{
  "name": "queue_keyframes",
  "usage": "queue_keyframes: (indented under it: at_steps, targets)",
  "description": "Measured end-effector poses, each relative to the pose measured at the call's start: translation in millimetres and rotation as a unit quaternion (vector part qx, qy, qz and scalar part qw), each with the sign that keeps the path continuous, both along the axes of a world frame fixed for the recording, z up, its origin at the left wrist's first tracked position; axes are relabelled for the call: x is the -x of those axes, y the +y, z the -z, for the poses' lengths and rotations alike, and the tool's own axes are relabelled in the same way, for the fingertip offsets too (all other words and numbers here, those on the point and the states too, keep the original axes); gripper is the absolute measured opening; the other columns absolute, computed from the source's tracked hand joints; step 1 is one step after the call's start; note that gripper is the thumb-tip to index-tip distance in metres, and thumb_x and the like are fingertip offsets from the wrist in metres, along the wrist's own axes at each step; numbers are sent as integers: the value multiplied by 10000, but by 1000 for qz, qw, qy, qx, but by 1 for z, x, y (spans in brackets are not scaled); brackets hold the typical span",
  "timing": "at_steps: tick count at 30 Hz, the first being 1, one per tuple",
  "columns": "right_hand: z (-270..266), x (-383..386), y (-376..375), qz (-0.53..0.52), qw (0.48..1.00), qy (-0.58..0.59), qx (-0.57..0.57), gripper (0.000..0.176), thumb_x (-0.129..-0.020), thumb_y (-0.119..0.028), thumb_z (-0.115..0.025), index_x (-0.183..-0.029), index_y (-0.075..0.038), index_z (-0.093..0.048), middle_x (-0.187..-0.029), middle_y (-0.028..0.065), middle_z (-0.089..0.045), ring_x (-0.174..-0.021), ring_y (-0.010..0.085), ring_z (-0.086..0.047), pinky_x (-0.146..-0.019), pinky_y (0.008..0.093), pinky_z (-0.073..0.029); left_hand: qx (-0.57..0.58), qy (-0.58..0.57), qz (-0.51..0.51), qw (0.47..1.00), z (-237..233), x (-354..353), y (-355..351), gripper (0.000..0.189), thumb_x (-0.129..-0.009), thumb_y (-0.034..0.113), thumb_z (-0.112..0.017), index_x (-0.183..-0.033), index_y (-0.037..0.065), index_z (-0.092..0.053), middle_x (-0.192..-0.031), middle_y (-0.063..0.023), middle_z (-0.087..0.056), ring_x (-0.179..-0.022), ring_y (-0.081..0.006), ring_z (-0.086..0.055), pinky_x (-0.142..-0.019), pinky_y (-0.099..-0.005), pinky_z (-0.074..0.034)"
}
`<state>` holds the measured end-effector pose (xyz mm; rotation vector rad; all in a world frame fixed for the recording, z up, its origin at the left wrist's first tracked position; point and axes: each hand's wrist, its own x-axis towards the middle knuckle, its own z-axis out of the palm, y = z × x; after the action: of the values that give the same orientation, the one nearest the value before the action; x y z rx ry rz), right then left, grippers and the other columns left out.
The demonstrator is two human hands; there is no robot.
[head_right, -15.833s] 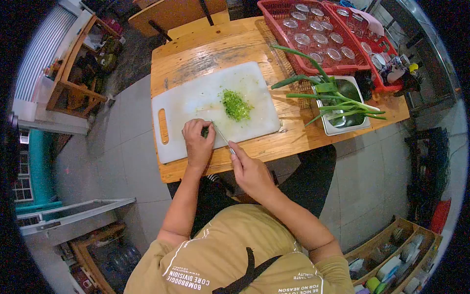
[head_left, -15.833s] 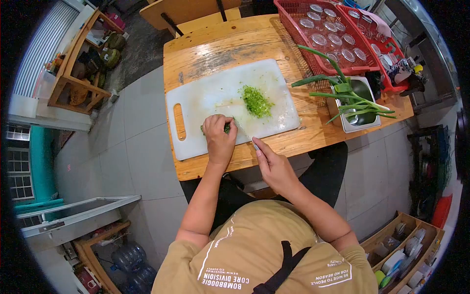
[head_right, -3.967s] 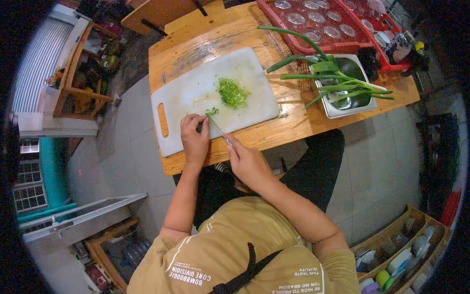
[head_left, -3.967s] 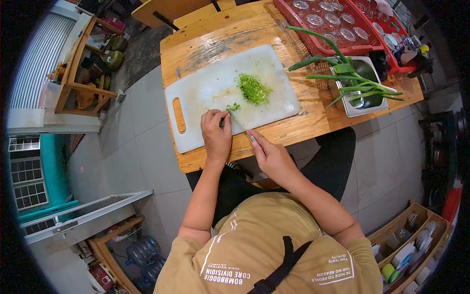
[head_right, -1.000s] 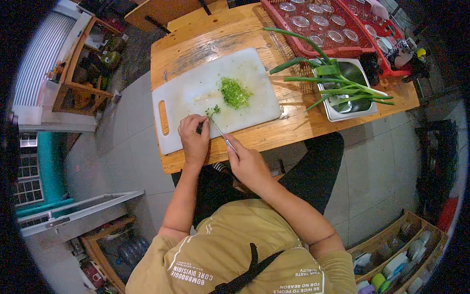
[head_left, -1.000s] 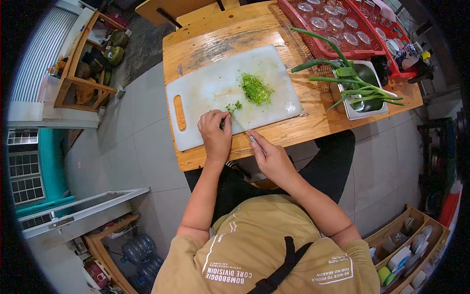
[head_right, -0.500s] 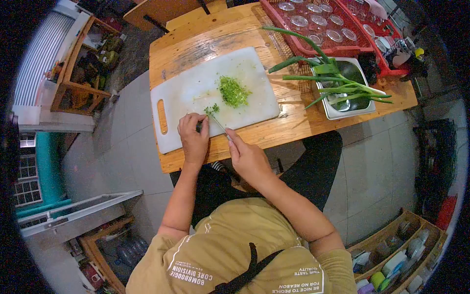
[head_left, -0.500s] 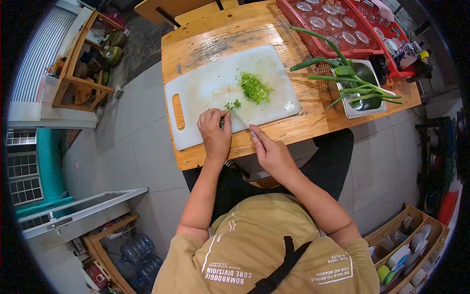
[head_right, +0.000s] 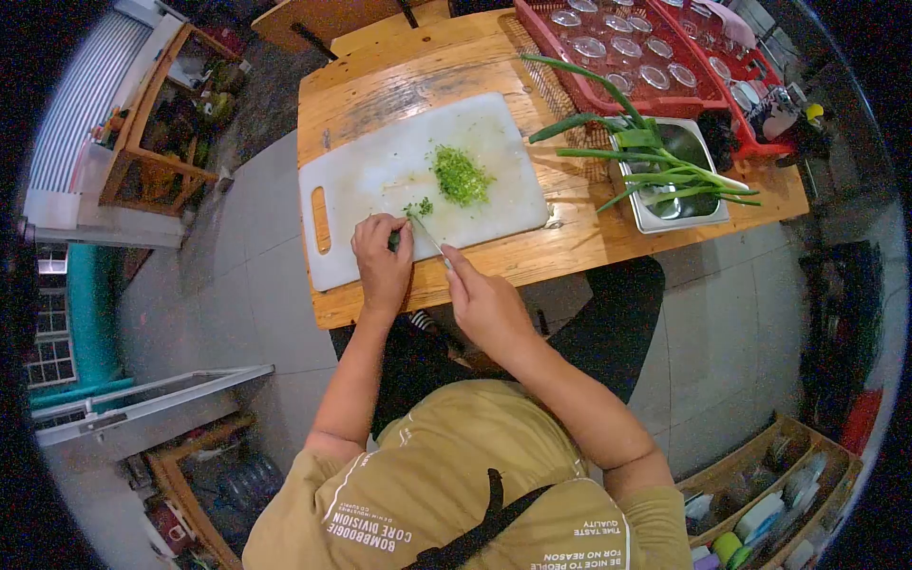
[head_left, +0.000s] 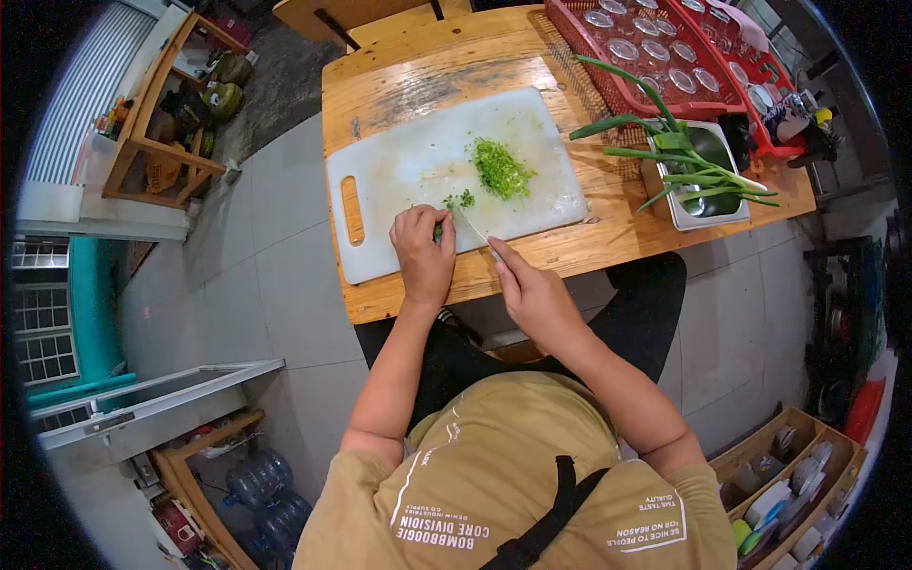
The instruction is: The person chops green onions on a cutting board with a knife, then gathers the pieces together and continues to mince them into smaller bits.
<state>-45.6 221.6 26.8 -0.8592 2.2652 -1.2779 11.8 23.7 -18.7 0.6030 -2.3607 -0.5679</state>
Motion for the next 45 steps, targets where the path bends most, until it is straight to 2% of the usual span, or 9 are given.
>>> queue_keyframes:
  at_steps: [2,5,14,27,29,32,35,39,45]
  targets:
    - [-5,4,-12,-20,999,35,-8,414,-1101,-228,-582,-1506,-154,-630,-751,276,-701,-691,487,-692,-663,593,-552,2,0,-4,1000,1,0,1,112,-957,129,-772,-1022,41,-745,-1075,-109,-702,-1089,-329,-625,-1006,-456,-461]
    - [13,5,-23,-17,998,66,-3,404,-1101,-229,-583,-1491,-143,-643,-730,266,-694,-668,480,-686,-639,586,-543,1,-2,-10,1000,3,0,1,109,-955,123,-771,-1021,41,-742,-1091,-109,-701,-1089,-331,-624,-1005,-457,-461]
    - [-5,5,-24,-14,998,62,12,393,-1106,-233,-584,-1482,-137,-652,-705,254,-683,-644,472,-679,-622,585,-539,-4,10,-11,1000,3,1,1,108,-942,99,-766,-1020,30,-736,-1080,-116,-704,-1091,-335,-626,-1011,-456,-460]
    - [15,1,-16,-17,994,103,-14,399,-1109,-247,-586,-1495,-155,-634,-711,267,-679,-652,479,-681,-630,594,-536,-5,9,-15,1000,2,1,0,100,-937,86,-765,-1010,27,-730,-1083,-122,-704,-1098,-340,-626,-1011,-463,-466]
    - [7,1,-10,-13,999,32,-18,410,-1122,-229,-585,-1528,-186,-624,-735,266,-672,-671,456,-694,-642,529,-540,-2,16,-5,1000,3,0,1,97,-936,90,-767,-1003,30,-730,-1078,-122,-702,-1099,-340,-626,-1014,-464,-466]
    - [-10,8,-9,-3,999,37,-1,402,-1111,-244,-588,-1502,-167,-634,-707,273,-671,-629,482,-665,-621,588,-532,4,11,-12,1000,5,1,1,94,-940,95,-765,-1001,32,-731,-1076,-119,-700,-1093,-336,-626,-1010,-464,-465]
    - [11,15,-10,4,996,90,-26,399,-1107,-229,-597,-1499,-166,-637,-711,271,-672,-626,479,-663,-615,577,-530,4,13,-11,1000,5,1,1,90,-946,98,-761,-1001,33,-731,-1078,-114,-698,-1085,-333,-625,-1007,-466,-463]
    - [8,17,-12,6,999,46,-25,395,-1108,-229,-596,-1496,-170,-642,-727,271,-679,-643,481,-667,-619,575,-527,1,15,-3,1000,4,-1,2,109,-913,57,-776,-1004,45,-717,-1054,-99,-673,-1102,-329,-617,-1020,-469,-458]
    - [3,14,-5,9,996,83,-34,395,-1105,-235,-598,-1488,-153,-652,-733,276,-684,-664,480,-681,-634,583,-527,-6,20,-6,1000,3,-1,3,104,-923,61,-773,-1011,43,-720,-1054,-98,-674,-1104,-331,-614,-1017,-466,-457]
